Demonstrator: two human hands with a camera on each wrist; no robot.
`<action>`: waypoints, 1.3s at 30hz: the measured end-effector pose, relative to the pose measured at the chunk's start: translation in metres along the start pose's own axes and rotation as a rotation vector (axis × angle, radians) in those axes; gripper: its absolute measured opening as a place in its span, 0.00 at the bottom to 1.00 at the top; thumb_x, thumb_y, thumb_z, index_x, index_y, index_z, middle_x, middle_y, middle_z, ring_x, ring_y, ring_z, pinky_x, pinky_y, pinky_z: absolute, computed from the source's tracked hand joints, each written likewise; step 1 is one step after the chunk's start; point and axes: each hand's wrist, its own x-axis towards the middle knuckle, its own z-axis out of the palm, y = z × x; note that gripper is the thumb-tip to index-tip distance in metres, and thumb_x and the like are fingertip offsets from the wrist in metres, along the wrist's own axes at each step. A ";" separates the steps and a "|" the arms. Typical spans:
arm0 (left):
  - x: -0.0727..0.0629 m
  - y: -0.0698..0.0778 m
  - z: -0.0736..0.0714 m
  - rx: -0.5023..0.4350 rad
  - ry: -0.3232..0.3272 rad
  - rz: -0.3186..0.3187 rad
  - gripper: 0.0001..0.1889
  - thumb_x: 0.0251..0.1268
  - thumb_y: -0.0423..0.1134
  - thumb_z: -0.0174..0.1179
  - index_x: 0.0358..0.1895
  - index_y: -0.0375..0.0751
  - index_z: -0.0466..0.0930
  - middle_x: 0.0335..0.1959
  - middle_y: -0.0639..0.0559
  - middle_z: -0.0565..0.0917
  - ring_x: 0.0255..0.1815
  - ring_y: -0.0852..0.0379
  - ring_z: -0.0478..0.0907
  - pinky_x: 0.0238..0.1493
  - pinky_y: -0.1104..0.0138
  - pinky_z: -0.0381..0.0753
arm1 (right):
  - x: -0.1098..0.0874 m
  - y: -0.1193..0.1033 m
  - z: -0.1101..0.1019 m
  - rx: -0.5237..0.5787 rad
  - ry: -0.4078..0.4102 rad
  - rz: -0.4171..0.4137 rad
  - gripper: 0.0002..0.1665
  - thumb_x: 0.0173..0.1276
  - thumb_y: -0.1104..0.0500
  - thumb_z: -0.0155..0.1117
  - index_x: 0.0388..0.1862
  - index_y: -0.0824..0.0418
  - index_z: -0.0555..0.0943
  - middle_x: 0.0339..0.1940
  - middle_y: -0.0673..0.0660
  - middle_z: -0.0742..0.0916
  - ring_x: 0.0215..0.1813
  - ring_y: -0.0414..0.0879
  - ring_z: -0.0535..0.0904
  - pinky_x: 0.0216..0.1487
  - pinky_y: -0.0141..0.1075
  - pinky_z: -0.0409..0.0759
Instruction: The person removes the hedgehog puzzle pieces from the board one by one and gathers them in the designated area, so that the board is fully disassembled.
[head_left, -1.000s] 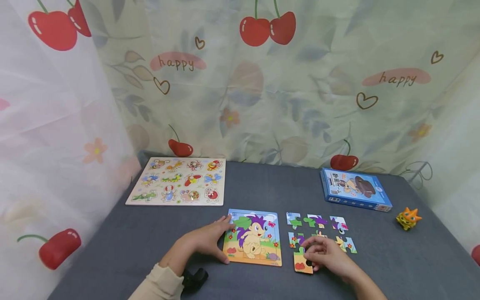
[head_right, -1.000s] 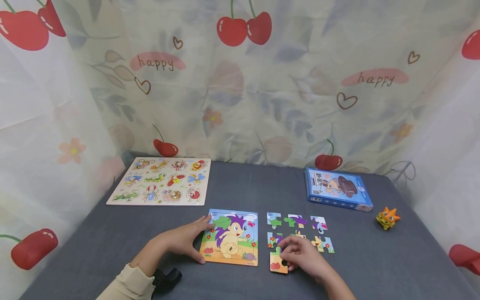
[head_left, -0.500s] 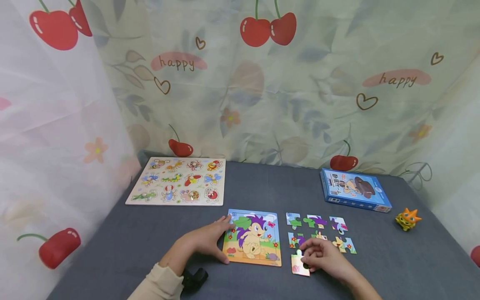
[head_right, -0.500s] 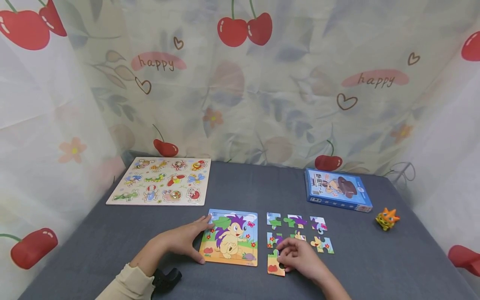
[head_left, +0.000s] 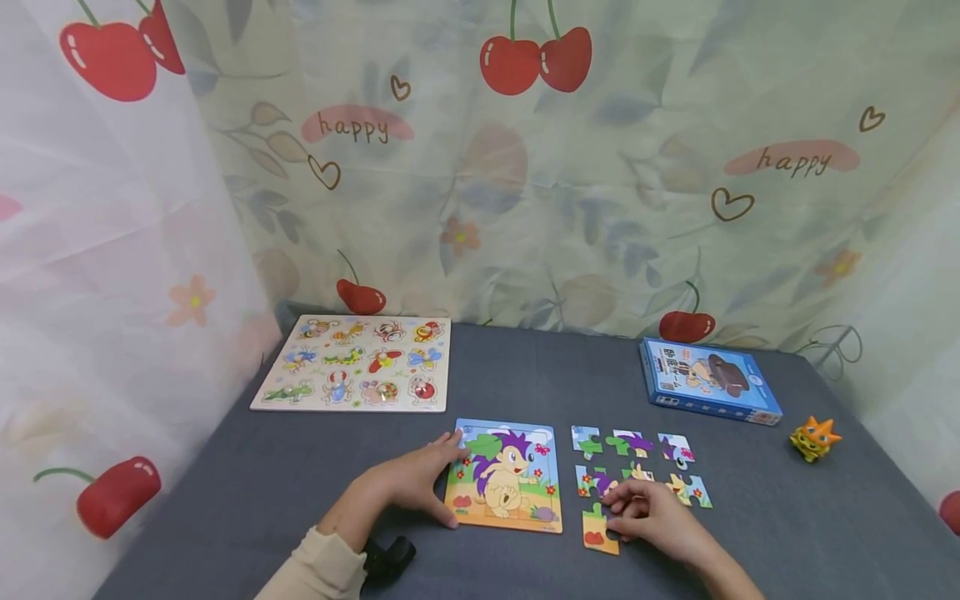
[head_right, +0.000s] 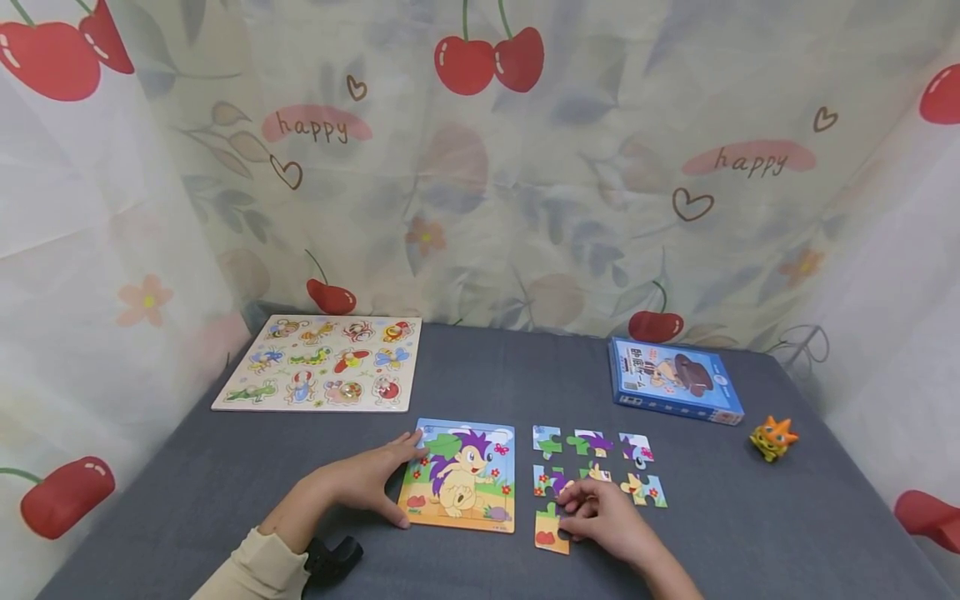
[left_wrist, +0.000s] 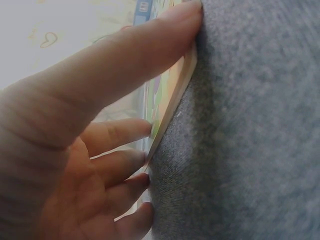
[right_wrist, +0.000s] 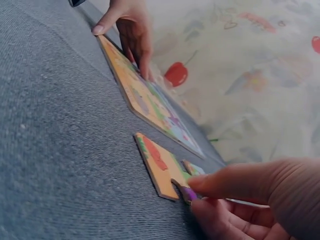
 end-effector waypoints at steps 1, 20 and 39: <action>0.000 0.000 0.000 -0.001 -0.001 0.000 0.49 0.42 0.51 0.73 0.70 0.44 0.59 0.76 0.46 0.47 0.77 0.46 0.41 0.71 0.46 0.50 | -0.001 0.000 -0.001 -0.013 -0.004 -0.006 0.21 0.57 0.60 0.69 0.44 0.73 0.78 0.32 0.55 0.82 0.28 0.41 0.76 0.29 0.32 0.81; 0.001 0.000 0.000 0.001 0.004 0.004 0.48 0.42 0.50 0.74 0.70 0.43 0.60 0.76 0.46 0.47 0.77 0.45 0.42 0.71 0.46 0.51 | -0.001 0.000 -0.004 -0.124 -0.031 -0.028 0.12 0.58 0.58 0.68 0.38 0.65 0.83 0.33 0.54 0.81 0.24 0.38 0.73 0.24 0.29 0.77; 0.001 0.001 0.000 0.005 -0.005 -0.003 0.48 0.42 0.50 0.74 0.70 0.44 0.59 0.76 0.46 0.47 0.77 0.45 0.41 0.71 0.46 0.51 | 0.006 -0.016 -0.011 -0.179 -0.023 -0.055 0.18 0.55 0.56 0.70 0.41 0.65 0.83 0.32 0.54 0.81 0.24 0.40 0.73 0.24 0.30 0.75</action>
